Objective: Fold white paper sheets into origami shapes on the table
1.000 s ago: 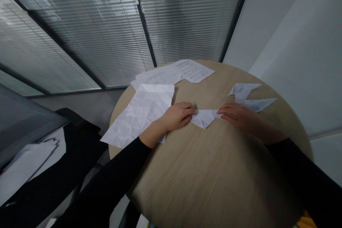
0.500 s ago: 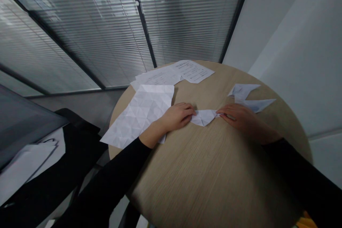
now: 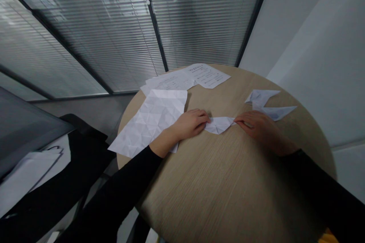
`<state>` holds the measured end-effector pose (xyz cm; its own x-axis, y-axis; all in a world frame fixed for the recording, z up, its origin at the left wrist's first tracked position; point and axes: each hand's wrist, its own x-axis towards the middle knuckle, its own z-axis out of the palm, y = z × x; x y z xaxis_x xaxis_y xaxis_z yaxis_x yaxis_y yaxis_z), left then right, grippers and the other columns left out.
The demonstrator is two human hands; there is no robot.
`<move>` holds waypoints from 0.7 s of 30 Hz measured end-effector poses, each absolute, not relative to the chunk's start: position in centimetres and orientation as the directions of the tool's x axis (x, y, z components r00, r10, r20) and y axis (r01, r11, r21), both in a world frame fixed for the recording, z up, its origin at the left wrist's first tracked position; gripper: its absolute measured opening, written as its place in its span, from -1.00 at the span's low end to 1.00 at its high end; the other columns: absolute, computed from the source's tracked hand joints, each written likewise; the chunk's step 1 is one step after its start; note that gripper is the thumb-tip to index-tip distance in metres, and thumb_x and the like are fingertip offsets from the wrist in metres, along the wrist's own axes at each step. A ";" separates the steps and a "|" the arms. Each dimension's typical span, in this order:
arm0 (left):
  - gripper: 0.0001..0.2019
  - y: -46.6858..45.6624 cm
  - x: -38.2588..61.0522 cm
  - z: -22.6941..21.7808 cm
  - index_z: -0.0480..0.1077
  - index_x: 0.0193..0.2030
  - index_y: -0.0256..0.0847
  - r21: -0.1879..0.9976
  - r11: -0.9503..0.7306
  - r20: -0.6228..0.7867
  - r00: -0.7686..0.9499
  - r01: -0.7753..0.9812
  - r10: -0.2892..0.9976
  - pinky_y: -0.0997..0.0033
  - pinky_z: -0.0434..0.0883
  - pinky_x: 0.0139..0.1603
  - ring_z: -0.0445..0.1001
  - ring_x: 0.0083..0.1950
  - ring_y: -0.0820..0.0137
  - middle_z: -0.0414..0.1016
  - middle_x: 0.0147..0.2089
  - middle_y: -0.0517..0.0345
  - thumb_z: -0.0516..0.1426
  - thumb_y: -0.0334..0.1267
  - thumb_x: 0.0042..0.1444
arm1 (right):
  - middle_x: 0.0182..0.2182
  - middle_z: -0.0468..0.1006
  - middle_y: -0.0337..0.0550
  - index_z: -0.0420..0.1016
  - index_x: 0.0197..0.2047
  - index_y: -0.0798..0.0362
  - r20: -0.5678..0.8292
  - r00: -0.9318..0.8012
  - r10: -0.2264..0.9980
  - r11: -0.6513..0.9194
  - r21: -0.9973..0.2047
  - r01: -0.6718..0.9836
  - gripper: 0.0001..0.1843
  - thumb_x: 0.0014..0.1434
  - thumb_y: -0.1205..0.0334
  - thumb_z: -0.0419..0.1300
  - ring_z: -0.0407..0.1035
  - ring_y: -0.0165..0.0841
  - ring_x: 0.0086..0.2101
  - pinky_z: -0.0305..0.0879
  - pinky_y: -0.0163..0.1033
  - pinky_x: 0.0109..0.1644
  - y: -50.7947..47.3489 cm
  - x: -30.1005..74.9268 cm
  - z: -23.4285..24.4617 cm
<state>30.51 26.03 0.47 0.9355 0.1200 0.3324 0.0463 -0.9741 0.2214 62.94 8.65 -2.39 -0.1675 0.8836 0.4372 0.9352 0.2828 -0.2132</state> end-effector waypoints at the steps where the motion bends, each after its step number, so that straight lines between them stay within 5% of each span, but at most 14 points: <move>1: -0.75 26.0 30.5 0.5 0.63 0.18 -0.19 0.222 -0.974 0.331 0.936 0.044 0.118 0.07 0.59 0.30 0.65 0.21 0.11 0.69 0.16 -0.11 0.11 -0.34 0.57 | -0.05 0.88 -0.02 0.79 0.01 -0.08 0.439 -0.159 0.884 0.276 -0.217 0.936 -0.74 0.61 0.16 0.22 0.76 0.00 -0.04 0.62 0.15 0.16 8.6 62.8 -2.2; 21: -0.74 26.1 30.5 0.3 0.63 0.19 -0.21 0.219 -0.975 0.341 0.933 0.041 0.116 0.08 0.60 0.29 0.66 0.21 0.11 0.69 0.17 -0.12 0.12 -0.35 0.57 | -0.10 0.88 -0.10 0.79 -0.08 -0.16 0.505 0.162 0.848 0.166 -0.543 0.823 -0.84 0.48 0.05 0.36 0.80 0.00 -0.09 0.74 0.11 0.07 8.4 62.0 -2.1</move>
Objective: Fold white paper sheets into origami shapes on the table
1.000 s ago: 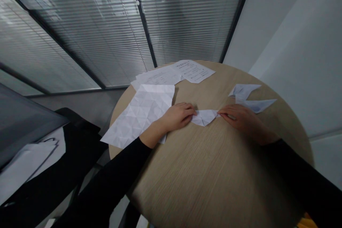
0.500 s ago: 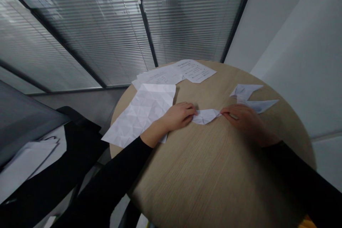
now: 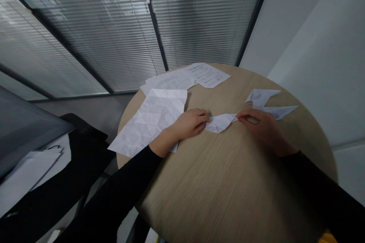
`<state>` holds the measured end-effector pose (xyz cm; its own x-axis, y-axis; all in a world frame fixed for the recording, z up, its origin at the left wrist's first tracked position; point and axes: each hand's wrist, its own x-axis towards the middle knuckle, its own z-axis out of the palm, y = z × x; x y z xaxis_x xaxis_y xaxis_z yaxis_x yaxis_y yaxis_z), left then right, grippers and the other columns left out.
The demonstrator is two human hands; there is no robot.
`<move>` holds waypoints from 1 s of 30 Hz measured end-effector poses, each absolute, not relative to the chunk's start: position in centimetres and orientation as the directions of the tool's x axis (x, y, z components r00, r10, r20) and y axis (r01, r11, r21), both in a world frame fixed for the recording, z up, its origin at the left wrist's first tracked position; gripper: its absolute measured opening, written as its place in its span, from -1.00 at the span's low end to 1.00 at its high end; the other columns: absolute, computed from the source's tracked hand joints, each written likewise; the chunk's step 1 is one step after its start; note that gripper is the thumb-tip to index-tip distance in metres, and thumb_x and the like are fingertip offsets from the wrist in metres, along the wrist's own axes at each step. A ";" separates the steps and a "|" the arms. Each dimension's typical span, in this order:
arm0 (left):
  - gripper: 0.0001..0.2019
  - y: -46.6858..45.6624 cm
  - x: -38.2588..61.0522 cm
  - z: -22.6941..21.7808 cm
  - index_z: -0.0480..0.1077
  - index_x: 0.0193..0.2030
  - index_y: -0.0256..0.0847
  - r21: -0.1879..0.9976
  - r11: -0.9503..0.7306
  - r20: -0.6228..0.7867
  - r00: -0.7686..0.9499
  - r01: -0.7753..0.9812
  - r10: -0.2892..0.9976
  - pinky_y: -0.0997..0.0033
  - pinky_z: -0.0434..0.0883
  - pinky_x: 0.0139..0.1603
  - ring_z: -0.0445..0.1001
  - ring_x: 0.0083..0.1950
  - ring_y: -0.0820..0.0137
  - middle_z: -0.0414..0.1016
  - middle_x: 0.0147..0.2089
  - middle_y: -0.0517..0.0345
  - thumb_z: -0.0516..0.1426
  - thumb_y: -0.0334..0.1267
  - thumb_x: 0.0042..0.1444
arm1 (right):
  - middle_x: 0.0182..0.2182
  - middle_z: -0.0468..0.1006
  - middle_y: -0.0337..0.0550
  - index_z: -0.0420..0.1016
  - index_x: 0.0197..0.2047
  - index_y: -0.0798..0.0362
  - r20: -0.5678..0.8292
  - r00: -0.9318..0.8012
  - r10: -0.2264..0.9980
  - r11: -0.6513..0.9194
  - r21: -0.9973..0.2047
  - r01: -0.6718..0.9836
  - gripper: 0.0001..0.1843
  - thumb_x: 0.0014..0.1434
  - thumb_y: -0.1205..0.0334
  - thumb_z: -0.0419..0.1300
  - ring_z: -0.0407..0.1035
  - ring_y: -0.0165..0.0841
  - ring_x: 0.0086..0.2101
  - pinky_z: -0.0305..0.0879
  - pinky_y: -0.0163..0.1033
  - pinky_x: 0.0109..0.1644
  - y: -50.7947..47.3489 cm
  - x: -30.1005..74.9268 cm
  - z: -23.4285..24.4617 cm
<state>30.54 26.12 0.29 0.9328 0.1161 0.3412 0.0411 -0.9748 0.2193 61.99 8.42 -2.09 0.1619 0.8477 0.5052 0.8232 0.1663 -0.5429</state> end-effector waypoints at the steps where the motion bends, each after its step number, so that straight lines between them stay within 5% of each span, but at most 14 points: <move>1: -0.74 26.1 30.5 0.3 0.63 0.18 -0.20 0.220 -0.975 0.340 0.933 0.044 0.119 0.08 0.60 0.28 0.67 0.21 0.12 0.69 0.17 -0.12 0.11 -0.35 0.57 | -0.10 0.88 -0.09 0.79 -0.08 -0.16 0.495 0.169 0.852 0.160 -0.555 0.816 -0.85 0.47 0.06 0.37 0.80 0.01 -0.10 0.75 0.12 0.06 8.4 62.0 -2.1; 18: -0.74 26.2 30.5 0.3 0.63 0.18 -0.20 0.214 -0.976 0.332 0.936 0.042 0.114 0.08 0.60 0.29 0.66 0.21 0.12 0.68 0.15 -0.10 0.13 -0.37 0.53 | -0.03 0.87 -0.06 0.76 0.01 -0.16 0.488 0.123 0.864 0.170 -0.512 0.842 -0.85 0.50 0.12 0.32 0.79 0.04 -0.02 0.73 0.18 0.14 8.5 62.0 -2.6; 24: -0.74 26.3 30.5 0.3 0.63 0.18 -0.17 0.220 -0.975 0.326 0.938 0.042 0.114 0.07 0.60 0.30 0.66 0.21 0.12 0.69 0.16 -0.09 0.11 -0.35 0.56 | 0.05 0.85 -0.01 0.72 0.12 -0.12 0.518 0.071 0.852 0.221 -0.480 0.849 -0.71 0.39 0.26 0.30 0.76 0.05 0.04 0.71 0.23 0.22 8.7 62.4 -2.7; 30: -0.74 26.2 30.5 0.4 0.63 0.17 -0.16 0.219 -0.974 0.319 0.940 0.051 0.121 0.10 0.59 0.30 0.66 0.22 0.13 0.68 0.17 -0.08 0.11 -0.35 0.56 | 0.01 0.86 -0.01 0.71 0.12 -0.10 0.472 0.170 0.865 0.174 -0.600 0.781 -0.72 0.38 0.23 0.32 0.78 -0.05 -0.12 0.73 0.20 0.15 8.8 62.7 -2.9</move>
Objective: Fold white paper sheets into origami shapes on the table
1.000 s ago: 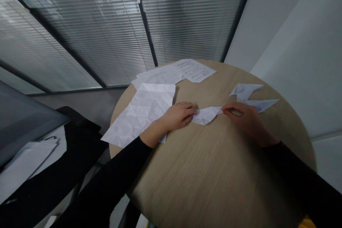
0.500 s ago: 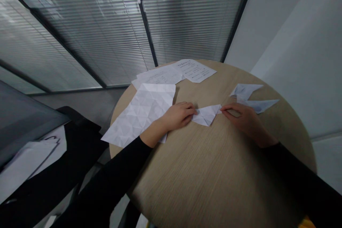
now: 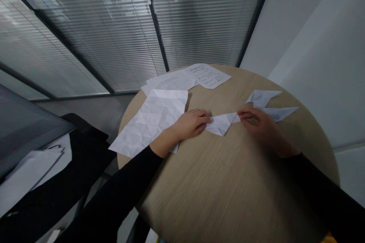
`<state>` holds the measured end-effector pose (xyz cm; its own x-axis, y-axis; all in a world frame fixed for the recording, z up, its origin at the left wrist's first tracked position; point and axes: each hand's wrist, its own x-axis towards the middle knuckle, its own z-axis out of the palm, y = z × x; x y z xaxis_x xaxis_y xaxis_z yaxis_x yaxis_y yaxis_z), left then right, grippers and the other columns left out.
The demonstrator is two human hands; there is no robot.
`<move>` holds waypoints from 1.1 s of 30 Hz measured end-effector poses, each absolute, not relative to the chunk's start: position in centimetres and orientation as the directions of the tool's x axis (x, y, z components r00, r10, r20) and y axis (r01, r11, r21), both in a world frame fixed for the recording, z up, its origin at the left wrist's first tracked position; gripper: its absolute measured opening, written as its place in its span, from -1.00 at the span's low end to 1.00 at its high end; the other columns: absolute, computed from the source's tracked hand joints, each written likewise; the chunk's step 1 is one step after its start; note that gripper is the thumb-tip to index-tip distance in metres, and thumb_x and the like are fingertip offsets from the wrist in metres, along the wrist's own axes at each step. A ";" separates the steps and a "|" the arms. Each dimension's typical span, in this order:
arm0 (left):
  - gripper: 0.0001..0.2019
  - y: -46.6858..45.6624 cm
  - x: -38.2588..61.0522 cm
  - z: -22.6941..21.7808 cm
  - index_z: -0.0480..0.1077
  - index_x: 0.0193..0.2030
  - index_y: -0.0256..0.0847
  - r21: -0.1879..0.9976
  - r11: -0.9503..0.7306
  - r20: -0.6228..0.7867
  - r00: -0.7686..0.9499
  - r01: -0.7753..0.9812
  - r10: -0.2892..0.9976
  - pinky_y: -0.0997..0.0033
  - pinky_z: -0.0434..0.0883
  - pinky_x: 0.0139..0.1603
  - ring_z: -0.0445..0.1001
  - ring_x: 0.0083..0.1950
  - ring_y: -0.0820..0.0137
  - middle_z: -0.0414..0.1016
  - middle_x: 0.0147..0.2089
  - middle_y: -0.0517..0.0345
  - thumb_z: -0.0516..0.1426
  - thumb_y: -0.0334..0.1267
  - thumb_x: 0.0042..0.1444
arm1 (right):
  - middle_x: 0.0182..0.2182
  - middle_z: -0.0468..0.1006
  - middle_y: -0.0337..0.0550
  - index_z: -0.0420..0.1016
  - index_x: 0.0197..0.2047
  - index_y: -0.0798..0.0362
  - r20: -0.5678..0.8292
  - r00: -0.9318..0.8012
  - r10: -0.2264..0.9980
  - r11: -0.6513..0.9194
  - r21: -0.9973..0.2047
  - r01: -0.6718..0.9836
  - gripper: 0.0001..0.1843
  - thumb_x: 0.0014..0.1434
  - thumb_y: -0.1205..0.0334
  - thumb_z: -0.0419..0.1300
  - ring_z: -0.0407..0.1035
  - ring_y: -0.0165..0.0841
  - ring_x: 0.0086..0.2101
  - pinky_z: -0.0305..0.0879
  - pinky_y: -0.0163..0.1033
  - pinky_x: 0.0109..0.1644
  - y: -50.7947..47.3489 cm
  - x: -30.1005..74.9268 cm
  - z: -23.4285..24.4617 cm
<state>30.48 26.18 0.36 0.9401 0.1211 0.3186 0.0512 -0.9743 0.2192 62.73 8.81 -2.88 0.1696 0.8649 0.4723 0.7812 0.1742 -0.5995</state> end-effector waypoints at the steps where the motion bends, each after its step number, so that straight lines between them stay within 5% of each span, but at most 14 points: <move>1: -0.74 26.2 30.5 0.4 0.63 0.17 -0.16 0.219 -0.974 0.319 0.940 0.053 0.123 0.09 0.59 0.30 0.66 0.22 0.13 0.69 0.17 -0.08 0.12 -0.35 0.55 | 0.02 0.86 -0.01 0.72 0.12 -0.10 0.458 0.172 0.872 0.174 -0.619 0.766 -0.71 0.38 0.23 0.30 0.79 -0.05 -0.11 0.74 0.19 0.16 8.8 62.8 -2.9; 8: -0.74 26.2 30.4 0.5 0.63 0.17 -0.17 0.207 -0.977 0.315 0.942 0.049 0.113 0.08 0.61 0.27 0.66 0.20 0.12 0.68 0.16 -0.09 0.13 -0.36 0.53 | 0.15 0.86 -0.04 0.75 0.20 -0.12 0.420 0.103 0.902 0.185 -0.590 0.786 -0.60 0.41 0.31 0.22 0.75 0.02 0.17 0.64 0.27 0.38 8.4 62.8 -2.7; 21: -0.74 26.2 30.4 0.7 0.65 0.15 -0.16 0.231 -0.973 0.327 0.940 0.017 0.094 0.06 0.62 0.29 0.66 0.22 0.12 0.70 0.17 -0.07 0.16 -0.41 0.48 | -0.04 0.83 0.03 0.82 0.00 -0.11 0.462 -0.122 0.879 0.319 -0.376 0.870 -0.77 0.58 0.16 0.27 0.69 0.05 0.01 0.65 0.24 0.20 9.1 63.3 -2.7; 33: -0.75 26.0 30.5 0.7 0.63 0.12 -0.14 0.255 -0.967 0.317 0.944 0.003 0.087 0.05 0.59 0.31 0.67 0.22 0.12 0.70 0.16 -0.07 0.14 -0.40 0.50 | 0.00 0.83 -0.02 0.80 0.13 -0.15 0.396 -0.062 0.916 0.289 -0.547 0.786 -0.72 0.59 0.10 0.23 0.72 -0.01 0.01 0.68 0.20 0.21 9.3 62.7 -3.2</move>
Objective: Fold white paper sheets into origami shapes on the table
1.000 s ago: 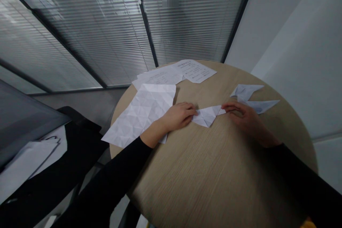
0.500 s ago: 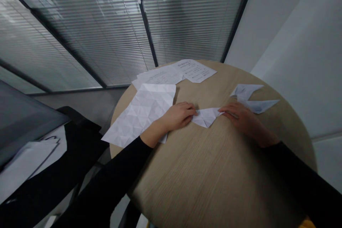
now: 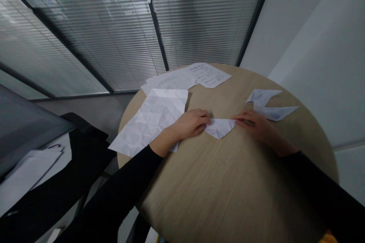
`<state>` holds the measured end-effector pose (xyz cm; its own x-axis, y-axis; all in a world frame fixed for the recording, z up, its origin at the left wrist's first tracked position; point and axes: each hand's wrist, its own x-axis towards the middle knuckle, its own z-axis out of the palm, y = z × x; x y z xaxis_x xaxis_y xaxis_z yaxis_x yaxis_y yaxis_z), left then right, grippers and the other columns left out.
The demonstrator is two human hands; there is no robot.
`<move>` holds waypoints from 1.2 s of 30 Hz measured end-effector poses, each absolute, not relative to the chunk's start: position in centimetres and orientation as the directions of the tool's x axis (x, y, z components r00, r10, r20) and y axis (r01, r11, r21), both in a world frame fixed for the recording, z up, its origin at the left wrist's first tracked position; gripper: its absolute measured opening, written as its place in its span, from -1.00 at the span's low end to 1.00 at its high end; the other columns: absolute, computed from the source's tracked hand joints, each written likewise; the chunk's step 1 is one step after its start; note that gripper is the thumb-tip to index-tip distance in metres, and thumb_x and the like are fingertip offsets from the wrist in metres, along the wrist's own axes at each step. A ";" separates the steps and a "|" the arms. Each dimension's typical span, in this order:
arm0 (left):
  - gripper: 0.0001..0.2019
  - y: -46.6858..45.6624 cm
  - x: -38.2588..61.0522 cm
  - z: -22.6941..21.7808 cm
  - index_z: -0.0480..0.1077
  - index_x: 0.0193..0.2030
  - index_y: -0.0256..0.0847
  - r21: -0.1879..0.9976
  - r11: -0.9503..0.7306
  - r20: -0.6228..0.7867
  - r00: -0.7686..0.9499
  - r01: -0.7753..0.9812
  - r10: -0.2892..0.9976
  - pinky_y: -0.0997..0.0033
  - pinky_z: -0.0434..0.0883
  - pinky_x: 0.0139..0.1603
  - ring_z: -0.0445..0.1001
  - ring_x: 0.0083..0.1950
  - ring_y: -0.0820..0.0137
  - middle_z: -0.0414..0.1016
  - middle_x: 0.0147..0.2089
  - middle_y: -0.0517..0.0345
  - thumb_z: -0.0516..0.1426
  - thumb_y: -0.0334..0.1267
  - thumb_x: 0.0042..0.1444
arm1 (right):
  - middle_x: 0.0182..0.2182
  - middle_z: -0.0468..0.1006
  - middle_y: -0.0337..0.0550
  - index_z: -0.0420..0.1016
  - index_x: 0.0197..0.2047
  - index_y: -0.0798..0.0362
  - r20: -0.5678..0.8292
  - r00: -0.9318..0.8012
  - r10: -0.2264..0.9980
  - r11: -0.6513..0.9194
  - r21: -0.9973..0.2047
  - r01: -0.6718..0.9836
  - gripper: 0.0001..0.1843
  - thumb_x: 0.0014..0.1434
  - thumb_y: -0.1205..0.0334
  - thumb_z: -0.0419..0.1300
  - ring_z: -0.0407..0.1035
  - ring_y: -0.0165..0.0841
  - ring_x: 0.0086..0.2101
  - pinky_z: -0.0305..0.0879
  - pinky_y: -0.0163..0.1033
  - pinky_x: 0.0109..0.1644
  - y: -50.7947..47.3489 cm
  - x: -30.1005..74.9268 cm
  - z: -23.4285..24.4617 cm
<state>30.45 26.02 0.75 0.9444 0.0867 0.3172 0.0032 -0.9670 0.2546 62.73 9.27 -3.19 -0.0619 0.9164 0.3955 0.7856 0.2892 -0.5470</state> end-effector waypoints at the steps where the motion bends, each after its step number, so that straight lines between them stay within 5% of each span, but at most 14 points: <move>1: -0.75 26.0 30.4 0.8 0.63 0.12 -0.14 0.253 -0.967 0.318 0.944 0.002 0.086 0.04 0.59 0.32 0.66 0.22 0.11 0.70 0.17 -0.07 0.14 -0.40 0.49 | 0.01 0.82 -0.01 0.80 0.14 -0.15 0.410 -0.047 0.911 0.283 -0.537 0.795 -0.73 0.58 0.11 0.25 0.71 0.01 0.03 0.67 0.22 0.22 9.4 62.6 -3.3; 9: -0.78 26.0 30.5 0.7 0.63 0.10 -0.17 0.246 -0.969 0.336 0.939 -0.014 0.071 0.10 0.59 0.26 0.67 0.18 0.13 0.70 0.13 -0.08 0.12 -0.29 0.61 | -0.14 0.75 0.01 0.74 -0.11 -0.10 0.468 0.001 0.884 0.228 -0.433 0.872 -0.84 0.53 0.15 0.33 0.65 0.01 -0.07 0.62 0.19 0.14 9.7 61.4 -3.5; 20: -0.75 25.9 30.5 0.9 0.64 0.10 -0.17 0.271 -0.962 0.323 0.942 0.002 0.093 0.09 0.58 0.28 0.67 0.18 0.11 0.70 0.13 -0.10 0.10 -0.26 0.63 | -0.10 0.78 0.01 0.70 -0.02 -0.09 0.462 -0.124 0.878 0.326 -0.387 0.862 -0.80 0.61 0.21 0.21 0.69 0.00 -0.05 0.63 0.18 0.11 9.3 60.0 -3.3; 27: -0.71 26.2 29.4 2.3 0.65 0.18 -0.15 0.395 -0.918 0.292 0.951 -0.026 0.098 0.06 0.61 0.35 0.68 0.25 0.08 0.70 0.23 -0.10 0.30 -0.28 0.36 | -0.06 0.85 0.00 0.79 0.02 -0.09 0.470 -0.149 0.870 0.325 -0.320 0.890 -0.74 0.57 0.28 0.21 0.75 0.02 -0.04 0.68 0.19 0.13 8.9 60.5 -2.8; 36: -0.59 26.4 29.1 2.3 0.62 0.23 -0.18 0.299 -0.950 0.276 0.945 0.091 0.178 0.01 0.62 0.35 0.68 0.26 0.03 0.70 0.26 -0.11 0.35 -0.25 0.25 | 0.02 0.89 0.02 0.82 0.04 -0.03 0.447 -0.112 0.888 0.241 -0.244 0.939 -0.68 0.56 0.32 0.18 0.80 0.00 -0.01 0.71 0.12 0.12 8.5 61.6 -2.2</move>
<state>29.06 26.38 2.34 0.9447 0.1775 0.2759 0.0910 -0.9498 0.2995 61.57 8.49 -2.23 -0.1118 0.8875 0.4470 0.9392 0.2413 -0.2442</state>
